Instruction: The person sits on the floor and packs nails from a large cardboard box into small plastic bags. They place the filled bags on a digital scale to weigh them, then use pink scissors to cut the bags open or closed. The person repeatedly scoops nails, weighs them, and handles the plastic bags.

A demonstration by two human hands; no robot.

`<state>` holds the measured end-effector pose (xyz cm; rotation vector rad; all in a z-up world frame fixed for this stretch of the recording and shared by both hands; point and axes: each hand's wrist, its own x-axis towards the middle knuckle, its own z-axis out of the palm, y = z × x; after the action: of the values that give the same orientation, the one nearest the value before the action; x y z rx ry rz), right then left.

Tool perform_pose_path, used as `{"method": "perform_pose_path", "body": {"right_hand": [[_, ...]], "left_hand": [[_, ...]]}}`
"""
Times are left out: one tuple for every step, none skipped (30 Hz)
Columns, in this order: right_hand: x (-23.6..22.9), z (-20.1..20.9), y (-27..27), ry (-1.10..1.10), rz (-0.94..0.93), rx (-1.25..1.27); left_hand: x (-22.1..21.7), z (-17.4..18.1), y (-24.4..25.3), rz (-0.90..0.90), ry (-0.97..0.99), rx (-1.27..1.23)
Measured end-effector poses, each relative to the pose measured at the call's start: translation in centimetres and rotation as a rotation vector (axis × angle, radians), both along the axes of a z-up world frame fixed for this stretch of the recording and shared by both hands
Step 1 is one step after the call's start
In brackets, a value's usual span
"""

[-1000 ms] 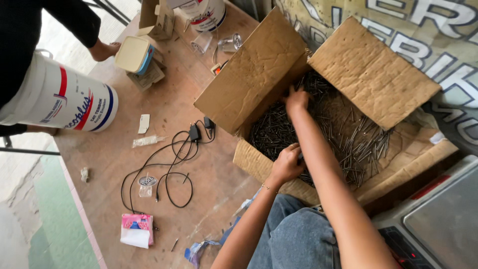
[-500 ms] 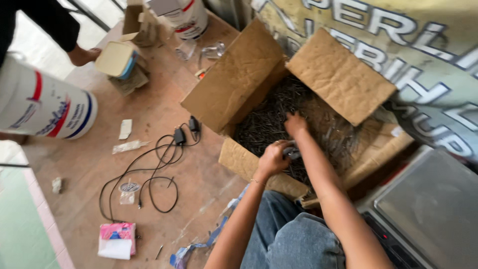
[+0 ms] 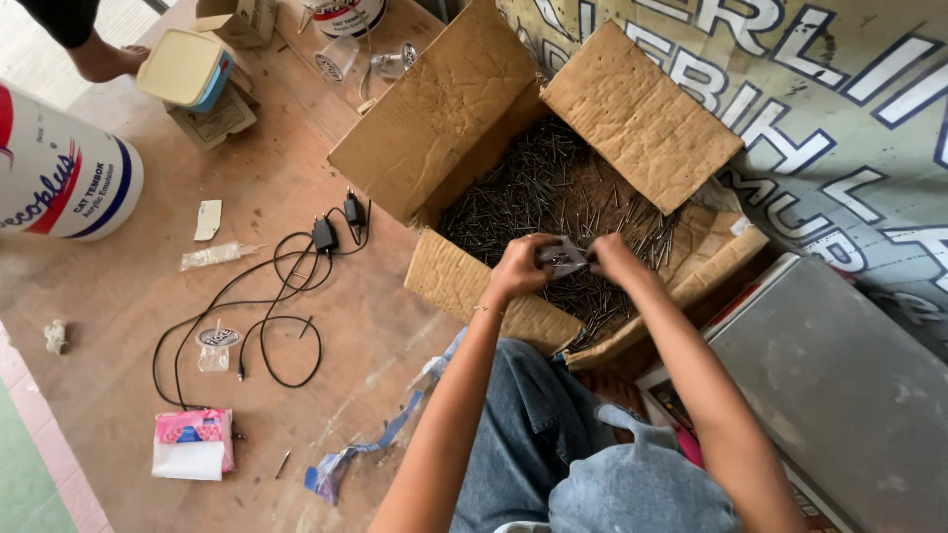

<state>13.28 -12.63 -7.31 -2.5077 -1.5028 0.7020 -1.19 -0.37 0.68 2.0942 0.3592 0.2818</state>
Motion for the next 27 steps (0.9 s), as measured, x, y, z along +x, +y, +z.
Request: {"method": "perform_pose_path", "body": {"right_hand": [[0.4,0.6,-0.4,0.000,0.002,-0.001],[0.8,1.1,-0.8,0.056,-0.067,0.035],[1.3,1.7,-1.2,0.112,-0.136,0.072],[1.3,2.8,-1.7,0.112,-0.136,0.072],[1.5,4.0,-2.2,0.187,-0.160,0.116],[1.7,5.2,-2.6,0.262,-0.184,0.161],[1.5,6.6,-2.7,0.261,-0.184,0.163],[1.3,8.0,-2.8,0.281,-0.181,0.170],[1.0,9.3,-2.9,0.303,-0.178,0.177],[0.7,10.5,-2.7,0.303,-0.177,0.178],[0.3,11.8,-2.4,0.327,-0.147,0.155],[0.0,13.0,-2.1,0.350,-0.117,0.133],[-0.4,13.1,-1.8,0.352,-0.116,0.133],[-0.8,13.2,-1.4,0.328,-0.075,0.130],[-1.3,13.4,-1.1,0.303,-0.036,0.129],[-1.4,13.4,-0.6,0.306,-0.036,0.130],[-1.6,13.4,-0.1,0.283,0.002,0.112],[-1.8,13.4,0.4,0.260,0.040,0.094],[-1.7,13.5,0.4,0.261,0.039,0.096],[-1.7,13.6,0.5,0.296,0.029,0.082],[-1.6,13.7,0.6,0.331,0.021,0.067],[-1.3,13.3,0.6,0.331,0.022,0.068],[-1.1,13.0,0.5,0.369,-0.008,0.041],[-0.7,12.7,0.4,0.408,-0.037,0.014],[-0.6,12.3,0.4,0.406,-0.039,0.016],[-0.4,11.9,0.5,0.405,-0.045,-0.016],[-0.2,11.4,0.4,0.404,-0.051,-0.049]], "left_hand": [[0.0,0.0,0.1,0.002,0.000,-0.001],[0.1,0.1,0.2,-0.007,-0.002,0.009],[0.3,0.1,0.4,-0.016,-0.004,0.019],[0.2,0.0,0.2,-0.016,-0.005,0.019],[0.2,0.0,0.2,-0.005,0.007,0.033],[0.2,-0.1,0.2,0.006,0.019,0.047],[0.2,-0.3,0.2,0.005,0.018,0.048],[0.2,-0.5,0.2,0.006,0.020,0.051],[0.2,-0.7,0.2,0.007,0.024,0.054],[0.3,-0.8,0.2,0.008,0.024,0.055],[0.3,-0.9,0.2,0.015,0.027,0.056],[0.4,-1.1,0.2,0.022,0.030,0.057],[0.4,-1.2,0.3,0.024,0.032,0.057],[0.4,-1.3,0.3,0.021,0.031,0.058],[0.4,-1.4,0.4,0.017,0.030,0.060],[0.4,-1.3,0.4,0.016,0.033,0.060],[0.5,-1.2,0.4,0.021,0.045,0.065],[0.5,-1.1,0.4,0.026,0.058,0.069],[0.5,-1.0,0.3,0.025,0.059,0.071],[0.4,-0.9,0.3,0.015,0.045,0.072],[0.3,-0.8,0.2,0.006,0.031,0.071],[0.3,-0.8,0.2,0.006,0.031,0.072],[0.3,-0.9,0.3,0.003,0.026,0.061],[0.4,-0.9,0.3,0.000,0.021,0.050],[0.4,-0.9,0.3,-0.002,0.020,0.052],[0.5,-0.9,0.3,0.008,0.019,0.054],[0.5,-1.0,0.2,0.020,0.018,0.054]]}}
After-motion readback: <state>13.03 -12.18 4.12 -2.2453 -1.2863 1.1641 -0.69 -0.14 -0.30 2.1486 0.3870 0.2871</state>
